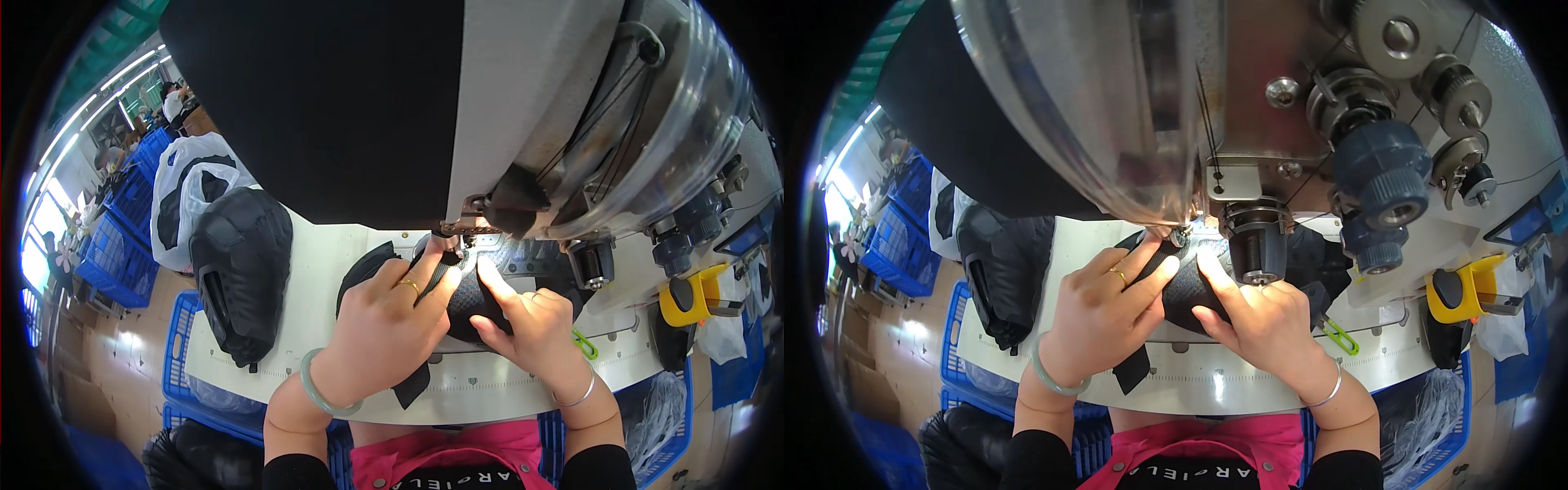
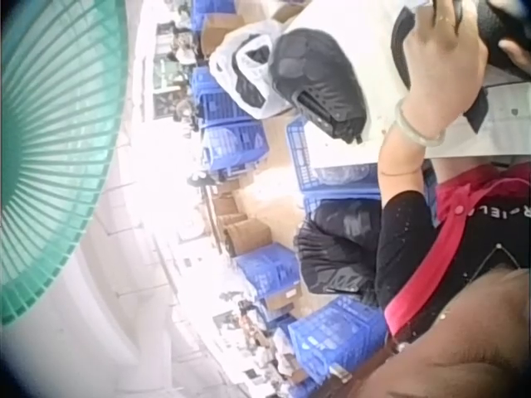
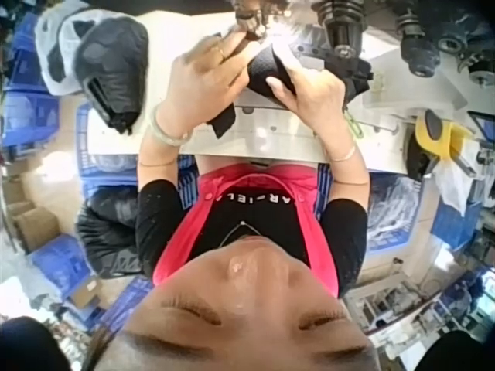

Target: The recorder is using a heavy-duty industrial sewing machine to stitch together black leather components for shoe uppers in a manufacturing environment.

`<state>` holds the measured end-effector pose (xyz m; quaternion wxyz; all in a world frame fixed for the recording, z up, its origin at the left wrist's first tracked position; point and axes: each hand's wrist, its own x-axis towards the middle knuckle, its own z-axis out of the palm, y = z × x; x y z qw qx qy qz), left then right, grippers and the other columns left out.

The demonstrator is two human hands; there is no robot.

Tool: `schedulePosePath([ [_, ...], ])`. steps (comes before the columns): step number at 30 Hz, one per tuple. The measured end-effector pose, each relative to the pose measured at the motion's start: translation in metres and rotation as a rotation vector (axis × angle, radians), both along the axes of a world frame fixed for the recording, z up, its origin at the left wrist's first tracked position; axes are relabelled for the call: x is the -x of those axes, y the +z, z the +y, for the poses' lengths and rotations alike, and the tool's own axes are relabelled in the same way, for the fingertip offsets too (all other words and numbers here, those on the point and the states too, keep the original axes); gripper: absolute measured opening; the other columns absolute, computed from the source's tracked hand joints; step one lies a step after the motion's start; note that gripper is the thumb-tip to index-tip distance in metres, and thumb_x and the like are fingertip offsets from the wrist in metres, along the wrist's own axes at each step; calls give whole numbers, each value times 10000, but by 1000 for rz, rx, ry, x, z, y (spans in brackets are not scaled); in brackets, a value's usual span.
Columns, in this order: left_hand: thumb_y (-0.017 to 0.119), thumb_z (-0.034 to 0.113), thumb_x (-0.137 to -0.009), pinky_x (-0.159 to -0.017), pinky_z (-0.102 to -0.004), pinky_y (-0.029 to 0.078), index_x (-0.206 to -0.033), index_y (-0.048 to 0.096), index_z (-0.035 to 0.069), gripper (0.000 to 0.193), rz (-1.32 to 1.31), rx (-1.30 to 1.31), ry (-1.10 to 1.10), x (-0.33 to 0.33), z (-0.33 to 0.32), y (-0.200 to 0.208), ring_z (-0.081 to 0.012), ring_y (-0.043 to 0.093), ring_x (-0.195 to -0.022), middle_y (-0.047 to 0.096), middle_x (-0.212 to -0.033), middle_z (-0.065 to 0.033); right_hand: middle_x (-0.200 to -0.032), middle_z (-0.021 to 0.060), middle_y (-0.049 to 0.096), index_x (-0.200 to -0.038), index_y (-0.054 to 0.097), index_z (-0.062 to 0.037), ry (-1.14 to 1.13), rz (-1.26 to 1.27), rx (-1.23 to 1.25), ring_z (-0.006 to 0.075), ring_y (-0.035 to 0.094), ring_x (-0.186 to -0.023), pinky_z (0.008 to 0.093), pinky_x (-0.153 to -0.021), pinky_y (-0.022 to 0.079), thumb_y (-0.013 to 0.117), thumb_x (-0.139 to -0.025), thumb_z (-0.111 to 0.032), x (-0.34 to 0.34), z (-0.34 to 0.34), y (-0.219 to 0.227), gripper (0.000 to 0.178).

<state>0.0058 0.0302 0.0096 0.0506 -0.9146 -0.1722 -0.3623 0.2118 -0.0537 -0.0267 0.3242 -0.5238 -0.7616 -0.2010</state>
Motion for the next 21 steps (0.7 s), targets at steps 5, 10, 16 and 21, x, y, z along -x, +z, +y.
schedulePosePath([
  [5,750,110,-684,-591,-275,515,-1083,698,16,414,59,-52,27,0,-1,2,-195,568,-778,645,-1240,-208,-554,-19,499,-1288,636,-58,-27,-21,12,137,505,-453,285,-492,410,732,-845,-331,5,2,1,528],
  [10,747,121,-691,-581,-271,510,-1084,694,0,414,62,-63,16,1,2,1,-201,566,-775,640,-1244,-210,-555,-6,513,-1301,625,-36,-26,-42,58,155,516,-440,302,-471,420,738,-827,-309,2,3,5,559],
  [16,698,111,-699,-564,-258,504,-1064,688,-41,396,63,-120,83,-7,-5,-1,-198,549,-740,646,-1222,-235,-522,52,463,-1284,650,-34,0,21,74,213,474,-448,333,-498,402,763,-765,-295,-8,10,11,592],
  [21,732,86,-690,-549,-244,511,-1051,703,1,373,55,-193,267,-17,-19,-11,-177,563,-746,652,-1231,-197,-519,56,451,-1266,674,-61,77,10,80,227,406,-450,344,-504,356,757,-759,-323,-24,16,14,576],
])
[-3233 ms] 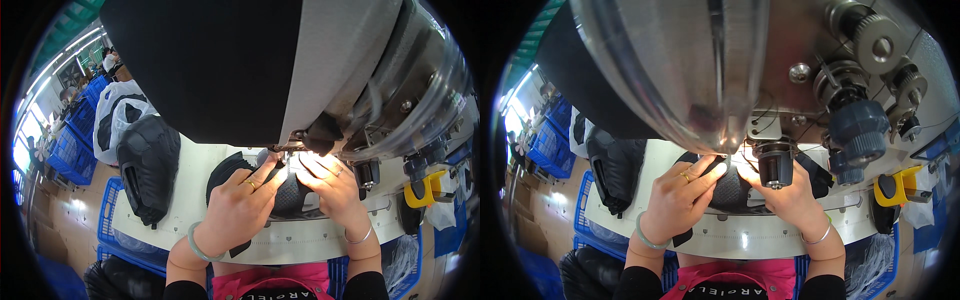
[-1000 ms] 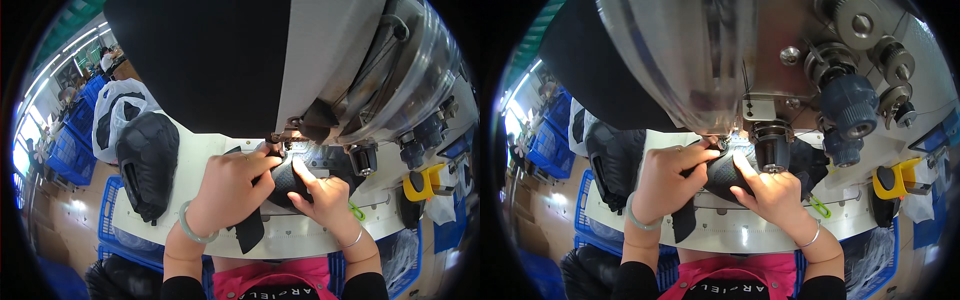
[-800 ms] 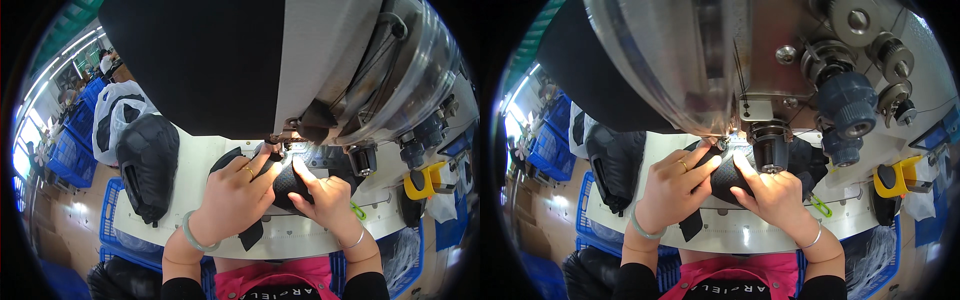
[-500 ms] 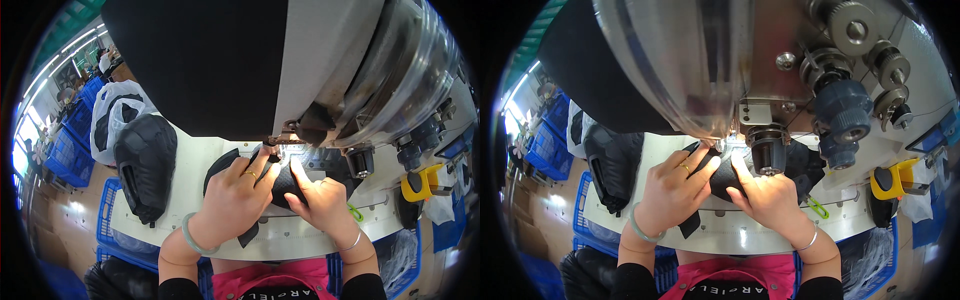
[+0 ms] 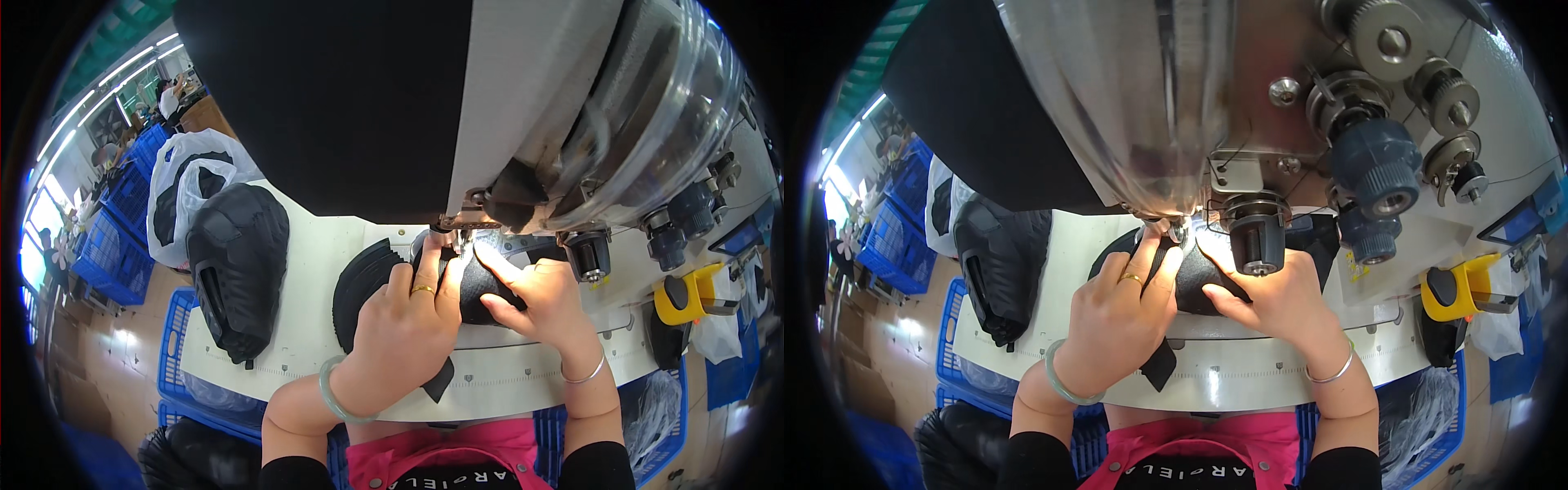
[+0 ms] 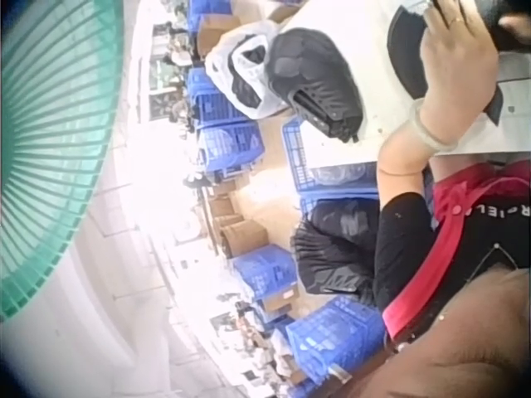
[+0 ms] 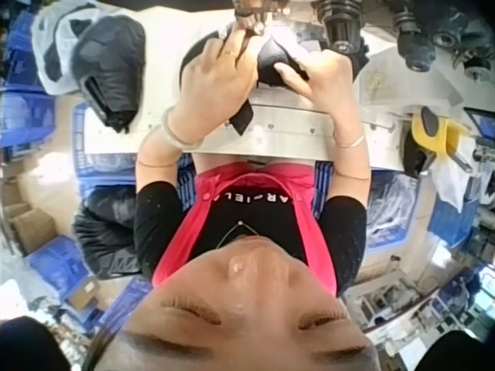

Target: The recorder is using a heavy-duty industrial sewing machine to stitch together black leather components for shoe uppers in a manufacturing environment.

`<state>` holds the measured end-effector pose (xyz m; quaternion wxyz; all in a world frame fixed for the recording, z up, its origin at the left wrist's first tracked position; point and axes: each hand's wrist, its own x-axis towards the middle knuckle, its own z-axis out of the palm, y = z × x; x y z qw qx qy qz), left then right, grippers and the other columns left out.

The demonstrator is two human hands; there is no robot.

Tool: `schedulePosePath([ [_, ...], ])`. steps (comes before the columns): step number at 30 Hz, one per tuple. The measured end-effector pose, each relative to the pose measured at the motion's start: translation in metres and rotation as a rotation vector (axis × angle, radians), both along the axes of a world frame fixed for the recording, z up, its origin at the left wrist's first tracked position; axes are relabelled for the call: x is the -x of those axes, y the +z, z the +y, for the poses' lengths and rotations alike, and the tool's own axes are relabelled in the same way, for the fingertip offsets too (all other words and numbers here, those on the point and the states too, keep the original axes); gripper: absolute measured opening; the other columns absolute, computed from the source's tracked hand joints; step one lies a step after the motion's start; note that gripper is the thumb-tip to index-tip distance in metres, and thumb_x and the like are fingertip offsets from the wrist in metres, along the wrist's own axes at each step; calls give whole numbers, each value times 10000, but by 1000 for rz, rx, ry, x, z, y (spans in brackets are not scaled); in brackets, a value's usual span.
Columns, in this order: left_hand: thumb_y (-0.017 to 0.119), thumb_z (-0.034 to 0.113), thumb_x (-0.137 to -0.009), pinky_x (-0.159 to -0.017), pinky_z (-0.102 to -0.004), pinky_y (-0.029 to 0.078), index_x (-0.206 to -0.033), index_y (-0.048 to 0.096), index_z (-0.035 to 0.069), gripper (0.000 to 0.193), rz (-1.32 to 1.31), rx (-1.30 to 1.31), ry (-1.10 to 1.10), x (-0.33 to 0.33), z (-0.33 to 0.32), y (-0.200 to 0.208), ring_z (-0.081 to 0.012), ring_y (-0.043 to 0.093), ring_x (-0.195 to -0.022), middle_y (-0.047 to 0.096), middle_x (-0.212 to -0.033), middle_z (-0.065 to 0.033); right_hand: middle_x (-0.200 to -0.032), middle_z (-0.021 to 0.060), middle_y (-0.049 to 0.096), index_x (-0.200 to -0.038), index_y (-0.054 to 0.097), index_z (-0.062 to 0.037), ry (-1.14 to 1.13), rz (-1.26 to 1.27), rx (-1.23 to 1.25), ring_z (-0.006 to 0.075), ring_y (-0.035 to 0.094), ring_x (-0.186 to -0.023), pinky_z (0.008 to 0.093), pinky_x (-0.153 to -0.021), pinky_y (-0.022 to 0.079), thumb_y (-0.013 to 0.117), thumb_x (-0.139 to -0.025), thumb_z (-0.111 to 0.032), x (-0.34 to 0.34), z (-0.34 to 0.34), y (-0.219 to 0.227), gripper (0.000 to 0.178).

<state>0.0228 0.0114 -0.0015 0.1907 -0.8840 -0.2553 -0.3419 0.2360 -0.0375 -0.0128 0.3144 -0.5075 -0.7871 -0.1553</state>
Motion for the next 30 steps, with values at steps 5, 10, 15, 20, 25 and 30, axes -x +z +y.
schedulePosePath([
  [5,681,60,-730,-522,-239,477,-1010,690,-56,304,24,-24,39,-9,-4,1,-183,526,-700,649,-1198,-266,-542,87,474,-1281,669,-67,73,56,66,235,427,-502,357,-545,350,745,-778,-309,-10,9,4,563],
  [10,690,109,-748,-580,-260,479,-1073,671,-44,360,24,-19,186,-21,-17,-8,-204,512,-721,617,-1261,-272,-697,63,641,-898,713,-66,140,116,51,267,596,-545,357,-511,461,820,-728,-318,-22,25,3,323],
  [15,703,174,-758,-593,-258,490,-1113,665,-52,423,7,8,202,-25,-22,-7,-204,516,-725,592,-1293,-287,-795,55,684,-934,725,-84,130,151,11,259,638,-655,364,-591,473,817,-740,-362,-29,30,-10,352],
  [20,698,196,-724,-602,-276,506,-1175,643,-68,526,-82,152,43,-6,-19,0,-223,531,-729,572,-1314,-297,-1191,150,606,-1219,676,-32,146,-67,-117,342,581,-1061,438,-927,483,758,-803,-481,-19,9,-5,618],
  [25,653,78,-645,-819,-372,513,-1225,651,6,584,1,273,-303,26,8,8,-303,575,-901,562,-1327,-233,-1196,96,644,-1240,653,-117,119,-73,-228,311,591,-1130,467,-931,469,783,-728,-149,4,6,-29,529],
  [30,646,-26,-680,-866,-397,503,-1159,697,40,485,-63,261,-348,23,20,4,-346,588,-1022,570,-1307,-183,-1182,59,679,-1150,697,-122,221,-8,-266,266,643,-1021,429,-865,455,702,-704,-20,3,2,-10,457],
])
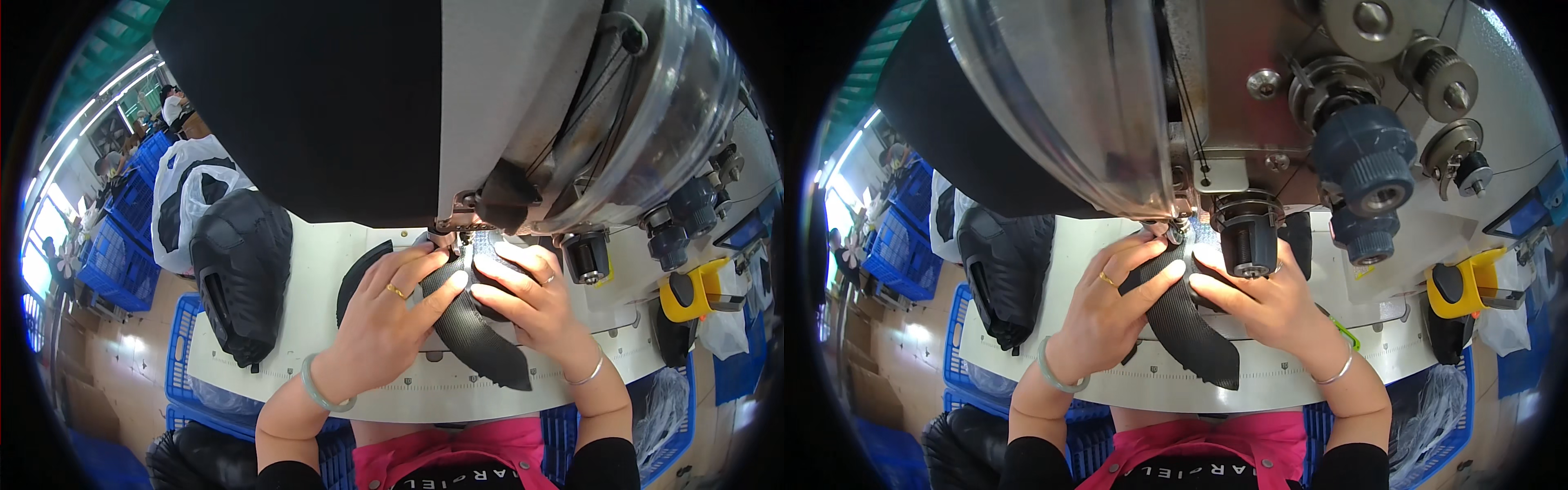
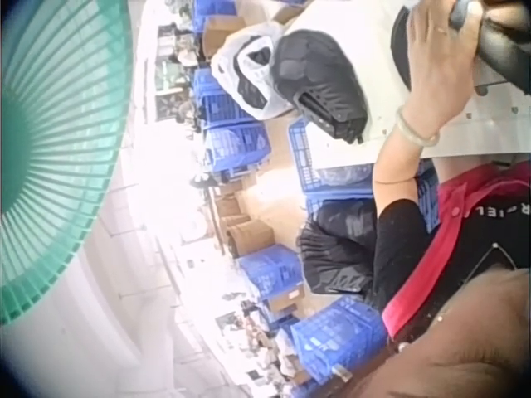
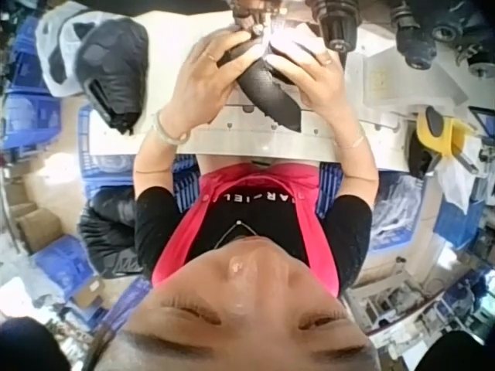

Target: The recorder is using a heavy-duty industrial sewing machine to stitch together black leather components for shoe uppers in a manufacturing environment.

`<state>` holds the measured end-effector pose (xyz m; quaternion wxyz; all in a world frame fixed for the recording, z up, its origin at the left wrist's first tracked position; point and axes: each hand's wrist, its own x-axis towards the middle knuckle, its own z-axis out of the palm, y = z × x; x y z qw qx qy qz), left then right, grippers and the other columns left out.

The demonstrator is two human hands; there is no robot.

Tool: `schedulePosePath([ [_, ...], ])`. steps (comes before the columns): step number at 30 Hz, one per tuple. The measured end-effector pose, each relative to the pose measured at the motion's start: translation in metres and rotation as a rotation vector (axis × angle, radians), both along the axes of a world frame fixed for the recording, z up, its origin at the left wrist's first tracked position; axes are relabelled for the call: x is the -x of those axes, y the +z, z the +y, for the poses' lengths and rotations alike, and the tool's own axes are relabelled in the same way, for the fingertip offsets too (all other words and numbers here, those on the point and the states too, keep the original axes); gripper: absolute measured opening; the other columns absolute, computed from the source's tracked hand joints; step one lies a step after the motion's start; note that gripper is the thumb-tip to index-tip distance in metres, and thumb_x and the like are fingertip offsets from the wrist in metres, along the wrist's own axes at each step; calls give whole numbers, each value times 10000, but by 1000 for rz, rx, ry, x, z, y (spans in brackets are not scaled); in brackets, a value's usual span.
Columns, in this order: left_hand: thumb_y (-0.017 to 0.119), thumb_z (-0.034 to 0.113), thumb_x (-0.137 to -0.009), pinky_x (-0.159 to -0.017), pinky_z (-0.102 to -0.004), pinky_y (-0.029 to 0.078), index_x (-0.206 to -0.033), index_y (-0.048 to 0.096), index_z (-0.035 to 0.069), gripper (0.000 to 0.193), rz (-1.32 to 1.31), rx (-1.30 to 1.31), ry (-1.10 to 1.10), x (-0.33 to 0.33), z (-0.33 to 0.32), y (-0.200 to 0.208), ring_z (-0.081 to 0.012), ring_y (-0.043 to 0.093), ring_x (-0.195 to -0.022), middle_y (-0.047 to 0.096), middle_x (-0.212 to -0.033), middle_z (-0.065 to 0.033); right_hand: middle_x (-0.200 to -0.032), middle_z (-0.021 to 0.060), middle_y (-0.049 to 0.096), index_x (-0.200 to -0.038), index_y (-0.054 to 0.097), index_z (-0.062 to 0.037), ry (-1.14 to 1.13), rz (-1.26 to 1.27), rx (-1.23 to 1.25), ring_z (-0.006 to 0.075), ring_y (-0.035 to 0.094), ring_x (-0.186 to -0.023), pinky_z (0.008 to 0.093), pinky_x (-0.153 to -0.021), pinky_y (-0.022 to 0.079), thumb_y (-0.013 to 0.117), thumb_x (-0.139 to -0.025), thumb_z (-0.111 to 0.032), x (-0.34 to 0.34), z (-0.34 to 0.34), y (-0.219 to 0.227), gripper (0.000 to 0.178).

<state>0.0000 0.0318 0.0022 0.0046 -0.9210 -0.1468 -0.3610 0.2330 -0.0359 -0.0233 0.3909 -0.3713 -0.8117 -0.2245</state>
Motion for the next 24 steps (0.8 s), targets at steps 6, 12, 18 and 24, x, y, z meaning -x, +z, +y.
schedulePosePath([
  [6,708,27,-833,-663,-320,516,-1039,724,9,207,-240,324,-32,-5,8,16,-254,624,-715,680,-824,-98,-1105,-68,677,-968,763,-112,9,-96,146,154,617,-874,408,-756,364,739,-703,-133,-3,-5,17,267],
  [12,718,8,-746,-668,-339,523,-1048,706,13,302,-230,213,-13,-10,3,12,-254,625,-754,676,-917,-99,-1004,-84,657,-929,761,-132,67,-26,263,177,599,-863,414,-806,360,836,-650,-306,-1,-5,16,338],
  [18,700,59,-668,-837,-340,583,-1030,719,48,363,-71,-176,73,-9,-4,-4,-281,678,-1011,694,-1068,-97,-1020,-50,732,-916,760,-151,176,176,348,198,623,-998,433,-935,355,808,-607,-141,-10,0,4,313],
  [24,643,85,-771,-840,-365,567,-1074,685,-1,318,9,-234,80,-11,-11,-3,-326,626,-1095,641,-1106,-158,-945,-18,756,-903,774,-141,262,228,336,214,649,-943,415,-933,392,823,-640,-213,-19,8,6,277],
])
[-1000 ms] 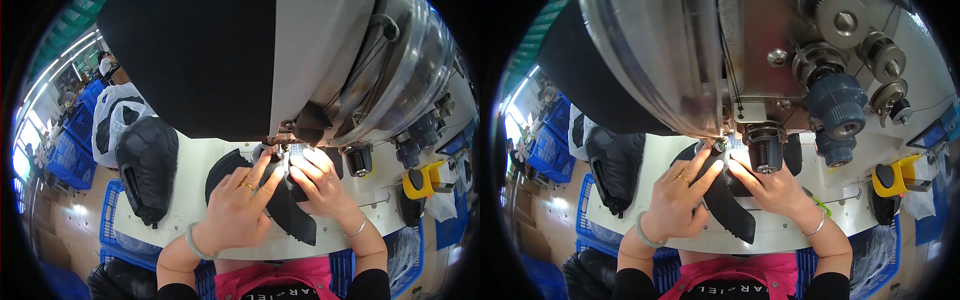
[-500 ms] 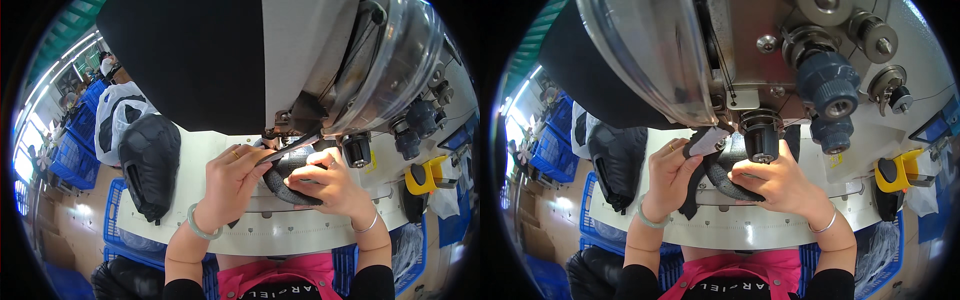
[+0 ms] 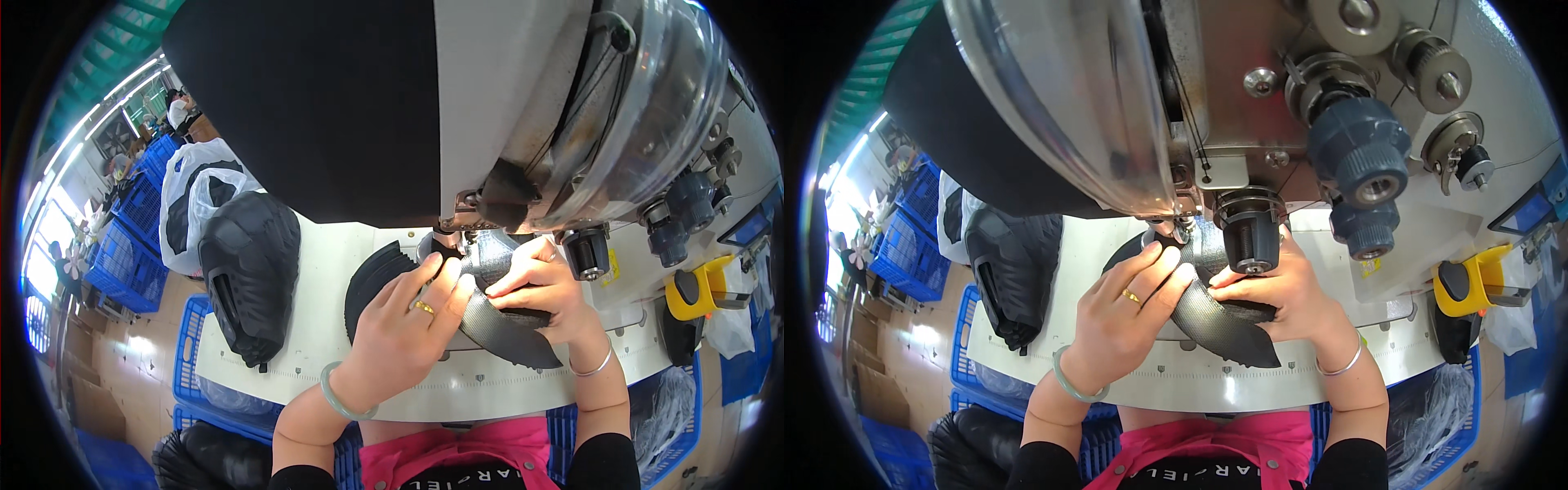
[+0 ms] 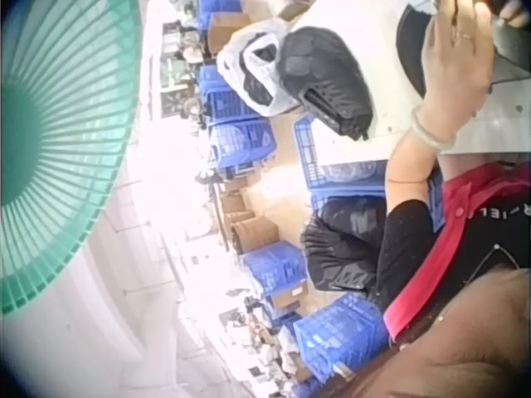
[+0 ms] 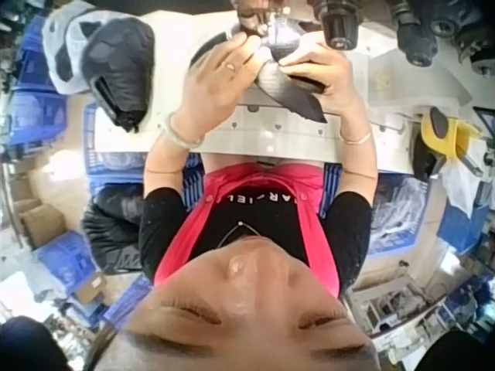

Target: The recorder is using a heavy-duty industrial sewing machine to stitch together black leather components for shoe uppers in a manufacturing environment.

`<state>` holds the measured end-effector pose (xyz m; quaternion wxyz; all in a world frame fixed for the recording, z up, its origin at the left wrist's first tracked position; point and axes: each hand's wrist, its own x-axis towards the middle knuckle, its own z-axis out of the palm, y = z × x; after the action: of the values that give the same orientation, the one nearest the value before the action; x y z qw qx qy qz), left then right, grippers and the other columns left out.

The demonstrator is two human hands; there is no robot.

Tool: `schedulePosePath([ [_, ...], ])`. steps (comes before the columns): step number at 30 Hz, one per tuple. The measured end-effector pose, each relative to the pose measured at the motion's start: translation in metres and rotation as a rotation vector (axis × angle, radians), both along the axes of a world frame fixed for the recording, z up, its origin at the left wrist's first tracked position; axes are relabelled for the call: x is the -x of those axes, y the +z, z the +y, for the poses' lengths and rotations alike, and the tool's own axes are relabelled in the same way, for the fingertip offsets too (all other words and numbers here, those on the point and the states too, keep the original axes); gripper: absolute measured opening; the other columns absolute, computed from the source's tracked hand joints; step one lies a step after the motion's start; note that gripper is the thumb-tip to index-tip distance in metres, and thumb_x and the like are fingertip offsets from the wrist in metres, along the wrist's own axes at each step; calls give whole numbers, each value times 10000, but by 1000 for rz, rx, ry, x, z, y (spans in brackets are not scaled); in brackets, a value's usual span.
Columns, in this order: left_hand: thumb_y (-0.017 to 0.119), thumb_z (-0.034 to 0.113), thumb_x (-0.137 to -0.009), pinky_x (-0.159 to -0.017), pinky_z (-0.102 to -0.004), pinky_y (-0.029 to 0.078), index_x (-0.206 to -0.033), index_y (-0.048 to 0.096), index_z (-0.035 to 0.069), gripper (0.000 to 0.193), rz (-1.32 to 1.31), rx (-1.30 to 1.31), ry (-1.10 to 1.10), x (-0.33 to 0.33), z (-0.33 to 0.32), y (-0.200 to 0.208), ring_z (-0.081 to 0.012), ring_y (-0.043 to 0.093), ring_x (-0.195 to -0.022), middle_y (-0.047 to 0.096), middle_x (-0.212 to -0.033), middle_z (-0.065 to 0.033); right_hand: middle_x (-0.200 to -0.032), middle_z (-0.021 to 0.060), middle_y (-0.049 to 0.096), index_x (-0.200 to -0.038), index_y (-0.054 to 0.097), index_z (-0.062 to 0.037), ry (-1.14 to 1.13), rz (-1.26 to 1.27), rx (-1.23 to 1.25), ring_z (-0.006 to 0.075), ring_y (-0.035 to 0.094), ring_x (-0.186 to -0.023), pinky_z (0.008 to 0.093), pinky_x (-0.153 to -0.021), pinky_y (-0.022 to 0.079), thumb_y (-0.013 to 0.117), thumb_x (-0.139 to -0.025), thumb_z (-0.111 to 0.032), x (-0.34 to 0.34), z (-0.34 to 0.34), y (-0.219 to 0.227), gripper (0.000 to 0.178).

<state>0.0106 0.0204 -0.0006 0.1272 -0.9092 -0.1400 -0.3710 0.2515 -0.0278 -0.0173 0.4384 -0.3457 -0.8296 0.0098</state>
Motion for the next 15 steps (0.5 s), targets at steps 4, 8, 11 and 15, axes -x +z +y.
schedulePosePath([
  [4,636,83,-732,-841,-349,573,-1041,705,23,323,-25,10,53,-3,-6,3,-279,657,-1054,674,-1098,-114,-944,1,759,-897,777,-132,41,37,28,225,664,-903,399,-908,416,826,-649,-268,-3,3,-4,287],
  [8,631,79,-731,-843,-350,571,-1042,702,22,323,-17,10,53,-3,-5,5,-278,654,-1057,670,-1099,-113,-953,16,759,-910,779,-132,4,5,-5,226,673,-890,392,-892,427,823,-647,-289,-3,3,-6,309],
  [11,631,90,-763,-845,-358,568,-1037,693,10,292,-3,-2,34,-2,-2,4,-299,637,-1077,653,-1099,-137,-947,13,757,-916,779,-134,3,9,-18,226,673,-892,395,-893,427,823,-646,-291,-2,4,-5,316],
  [15,632,77,-726,-830,-350,573,-1048,699,26,333,-17,27,44,-4,-3,6,-279,650,-1052,656,-1107,-109,-945,9,746,-945,775,-137,-27,-17,-21,226,674,-904,402,-903,428,819,-655,-278,-1,2,-2,325],
])
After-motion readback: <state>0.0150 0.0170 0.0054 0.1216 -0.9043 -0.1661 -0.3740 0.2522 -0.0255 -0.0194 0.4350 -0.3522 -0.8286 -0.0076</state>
